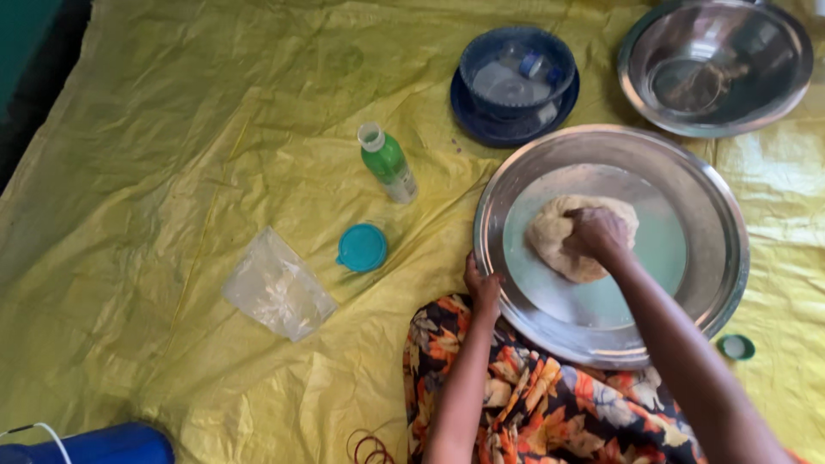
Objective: The person kneads a large mass of dough in a metal bowl using both hands, repeatedly folding and pressing it. The person then places a portion of the dough into a plastic bag and continues kneading the remaining dough in the bowl.
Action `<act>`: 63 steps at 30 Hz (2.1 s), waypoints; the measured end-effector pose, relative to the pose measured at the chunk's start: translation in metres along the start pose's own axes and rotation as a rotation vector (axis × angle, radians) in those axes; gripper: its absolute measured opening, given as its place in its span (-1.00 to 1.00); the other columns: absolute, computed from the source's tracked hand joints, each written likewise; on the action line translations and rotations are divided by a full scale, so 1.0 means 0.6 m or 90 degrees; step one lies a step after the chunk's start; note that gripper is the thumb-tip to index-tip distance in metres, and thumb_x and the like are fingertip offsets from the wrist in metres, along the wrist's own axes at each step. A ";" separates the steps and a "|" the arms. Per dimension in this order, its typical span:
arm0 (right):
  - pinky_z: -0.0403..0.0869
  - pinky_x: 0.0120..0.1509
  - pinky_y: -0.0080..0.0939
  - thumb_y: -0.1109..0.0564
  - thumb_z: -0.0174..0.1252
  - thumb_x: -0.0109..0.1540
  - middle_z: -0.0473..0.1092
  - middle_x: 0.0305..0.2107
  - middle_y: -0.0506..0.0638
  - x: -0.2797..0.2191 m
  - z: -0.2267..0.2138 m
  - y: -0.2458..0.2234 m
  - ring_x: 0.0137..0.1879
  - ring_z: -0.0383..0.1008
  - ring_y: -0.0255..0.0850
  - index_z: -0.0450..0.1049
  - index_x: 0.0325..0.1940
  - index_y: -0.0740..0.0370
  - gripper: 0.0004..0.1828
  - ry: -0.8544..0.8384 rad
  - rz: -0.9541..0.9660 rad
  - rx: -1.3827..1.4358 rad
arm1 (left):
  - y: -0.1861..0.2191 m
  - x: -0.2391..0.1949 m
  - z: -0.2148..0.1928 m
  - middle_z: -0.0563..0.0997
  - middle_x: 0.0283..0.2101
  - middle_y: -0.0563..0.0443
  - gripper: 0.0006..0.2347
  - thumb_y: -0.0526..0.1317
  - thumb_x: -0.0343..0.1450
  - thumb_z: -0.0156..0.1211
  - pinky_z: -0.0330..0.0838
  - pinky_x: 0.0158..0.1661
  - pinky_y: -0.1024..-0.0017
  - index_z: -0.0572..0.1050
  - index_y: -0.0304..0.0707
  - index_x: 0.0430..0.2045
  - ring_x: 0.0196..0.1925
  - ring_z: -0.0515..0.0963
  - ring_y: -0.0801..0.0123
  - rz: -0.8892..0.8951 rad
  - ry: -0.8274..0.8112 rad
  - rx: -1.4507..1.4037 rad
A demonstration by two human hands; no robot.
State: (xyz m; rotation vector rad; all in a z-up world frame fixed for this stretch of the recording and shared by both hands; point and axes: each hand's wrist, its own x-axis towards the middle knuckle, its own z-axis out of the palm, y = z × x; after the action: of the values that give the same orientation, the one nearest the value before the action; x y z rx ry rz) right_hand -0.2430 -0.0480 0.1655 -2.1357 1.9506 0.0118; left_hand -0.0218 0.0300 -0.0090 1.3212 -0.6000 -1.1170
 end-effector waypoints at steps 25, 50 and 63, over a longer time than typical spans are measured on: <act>-0.22 0.43 0.74 -0.57 0.31 -0.07 -0.48 0.52 0.31 -0.068 0.001 -0.095 0.59 -0.51 0.42 -0.14 0.66 -0.27 0.34 -0.242 -0.271 -0.307 | 0.044 0.164 0.042 0.63 -0.08 -0.08 -0.35 -0.62 0.14 0.01 0.41 -0.49 0.45 0.44 -0.31 0.23 -0.42 0.54 0.39 -0.167 -0.247 0.074; 0.04 0.33 0.75 -0.26 -0.19 0.34 0.04 0.47 0.18 -0.015 0.234 -0.149 0.52 0.01 0.36 0.20 0.46 -0.24 -0.41 0.082 -0.279 -0.462 | 0.020 0.070 -0.053 0.40 -0.41 0.18 -0.74 -0.08 0.59 0.02 0.26 -0.27 0.47 0.48 -0.34 -0.28 -0.34 0.31 0.51 0.024 -0.168 0.008; 0.08 0.52 0.42 0.11 0.17 0.28 -0.15 0.53 0.00 -0.295 0.137 0.012 0.56 -0.10 0.09 0.14 0.49 -0.10 -0.31 -0.365 -0.497 -0.458 | 0.036 0.068 -0.034 0.28 -0.54 0.18 -0.62 0.03 0.59 0.02 0.16 -0.41 0.49 0.39 -0.33 -0.47 -0.46 0.22 0.54 0.104 -0.177 0.047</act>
State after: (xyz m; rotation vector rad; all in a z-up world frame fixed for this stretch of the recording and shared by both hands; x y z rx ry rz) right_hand -0.2554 0.1403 0.1153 -2.7332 0.7587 1.1717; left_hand 0.0186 0.0005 -0.0027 1.1643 -0.9453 -1.1607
